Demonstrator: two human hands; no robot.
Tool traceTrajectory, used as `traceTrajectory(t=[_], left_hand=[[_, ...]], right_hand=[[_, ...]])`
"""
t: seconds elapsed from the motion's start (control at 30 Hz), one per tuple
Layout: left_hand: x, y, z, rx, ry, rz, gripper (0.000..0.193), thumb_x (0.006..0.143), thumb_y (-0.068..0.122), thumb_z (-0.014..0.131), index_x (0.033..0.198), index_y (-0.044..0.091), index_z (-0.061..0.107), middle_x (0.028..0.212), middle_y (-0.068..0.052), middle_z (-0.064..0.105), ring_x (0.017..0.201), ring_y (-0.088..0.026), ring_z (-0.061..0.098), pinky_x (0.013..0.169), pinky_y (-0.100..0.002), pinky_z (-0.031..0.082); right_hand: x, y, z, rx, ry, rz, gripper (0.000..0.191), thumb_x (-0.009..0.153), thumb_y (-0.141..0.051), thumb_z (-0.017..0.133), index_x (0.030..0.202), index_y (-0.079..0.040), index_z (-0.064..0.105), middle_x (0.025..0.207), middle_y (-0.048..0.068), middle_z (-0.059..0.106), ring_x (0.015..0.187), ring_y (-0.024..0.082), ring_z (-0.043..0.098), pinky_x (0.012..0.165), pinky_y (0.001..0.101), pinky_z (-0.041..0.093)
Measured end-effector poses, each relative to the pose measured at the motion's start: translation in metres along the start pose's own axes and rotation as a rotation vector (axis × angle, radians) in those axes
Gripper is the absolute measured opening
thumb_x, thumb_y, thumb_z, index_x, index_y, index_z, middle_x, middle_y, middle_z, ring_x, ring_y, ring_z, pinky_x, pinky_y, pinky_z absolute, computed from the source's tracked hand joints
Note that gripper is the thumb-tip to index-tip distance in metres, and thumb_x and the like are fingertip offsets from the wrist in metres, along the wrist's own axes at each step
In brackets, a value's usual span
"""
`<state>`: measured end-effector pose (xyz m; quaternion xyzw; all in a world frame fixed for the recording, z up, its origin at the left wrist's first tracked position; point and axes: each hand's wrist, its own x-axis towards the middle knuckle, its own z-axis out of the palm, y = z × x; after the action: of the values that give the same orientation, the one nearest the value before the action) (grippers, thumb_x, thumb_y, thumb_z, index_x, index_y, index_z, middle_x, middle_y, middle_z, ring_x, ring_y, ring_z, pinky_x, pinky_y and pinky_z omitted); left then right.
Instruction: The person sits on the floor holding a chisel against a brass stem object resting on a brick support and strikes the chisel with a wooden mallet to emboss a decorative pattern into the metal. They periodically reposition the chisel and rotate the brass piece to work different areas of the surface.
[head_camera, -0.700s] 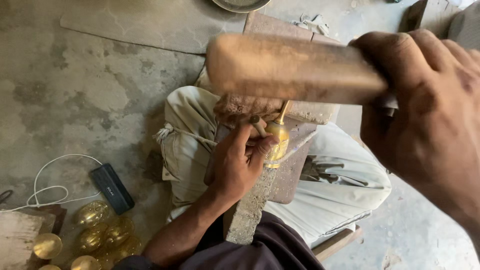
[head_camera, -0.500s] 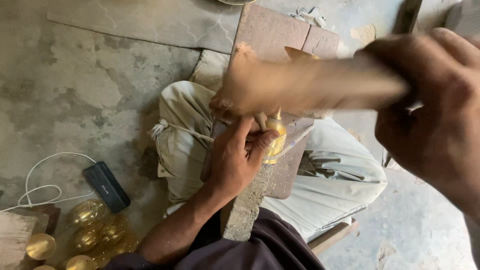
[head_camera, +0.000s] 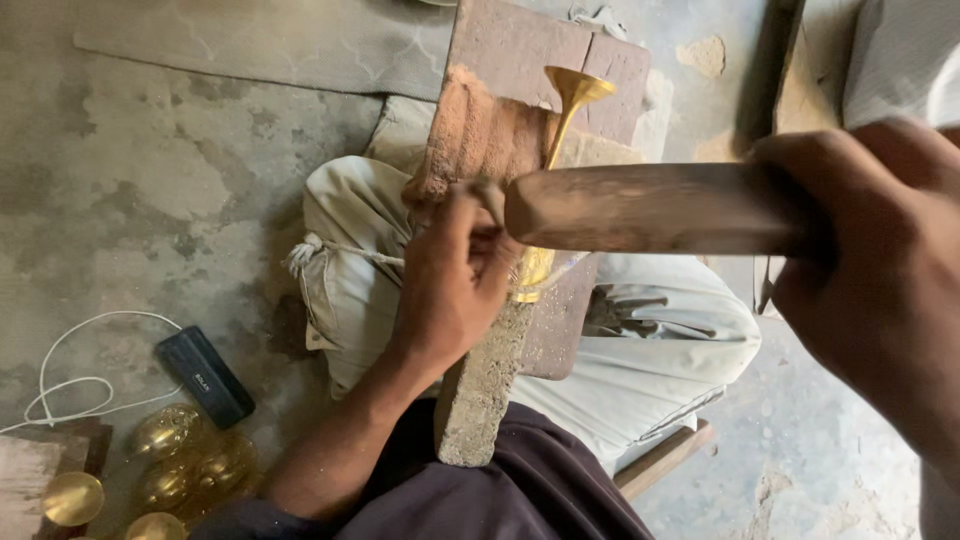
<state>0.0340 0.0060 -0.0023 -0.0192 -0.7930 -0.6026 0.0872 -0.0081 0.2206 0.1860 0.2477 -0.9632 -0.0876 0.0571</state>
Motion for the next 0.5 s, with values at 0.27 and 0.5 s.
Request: traceTrajectory(t=[0.27, 0.5], left_hand=[[0.031, -0.008, -0.001, -0.253, -0.125, -0.043, 0.027, 0.105, 0.029, 0.064, 0.110, 0.006, 0.049, 0.088, -0.005, 0.074, 0.075, -0.014, 0.079, 0.059, -0.027, 0.062], [0.060, -0.004, -0.011, -0.004, -0.141, 0.158, 0.032, 0.099, 0.024, 0.073, 0.117, 0.006, 0.054, 0.087, -0.008, 0.073, 0.079, -0.020, 0.076, 0.064, -0.034, 0.057]], right_hand=[[-0.011, 0.023, 0.014, 0.243, 0.086, 0.086, 0.046, 0.081, 0.020, 0.064, 0.127, 0.017, 0.057, 0.104, 0.032, 0.067, 0.084, 0.036, 0.072, 0.072, 0.0397, 0.060], [0.023, 0.034, 0.030, 0.228, 0.187, 0.038, 0.043, 0.087, 0.022, 0.061, 0.129, 0.016, 0.055, 0.106, 0.032, 0.066, 0.087, 0.036, 0.072, 0.073, 0.0373, 0.058]])
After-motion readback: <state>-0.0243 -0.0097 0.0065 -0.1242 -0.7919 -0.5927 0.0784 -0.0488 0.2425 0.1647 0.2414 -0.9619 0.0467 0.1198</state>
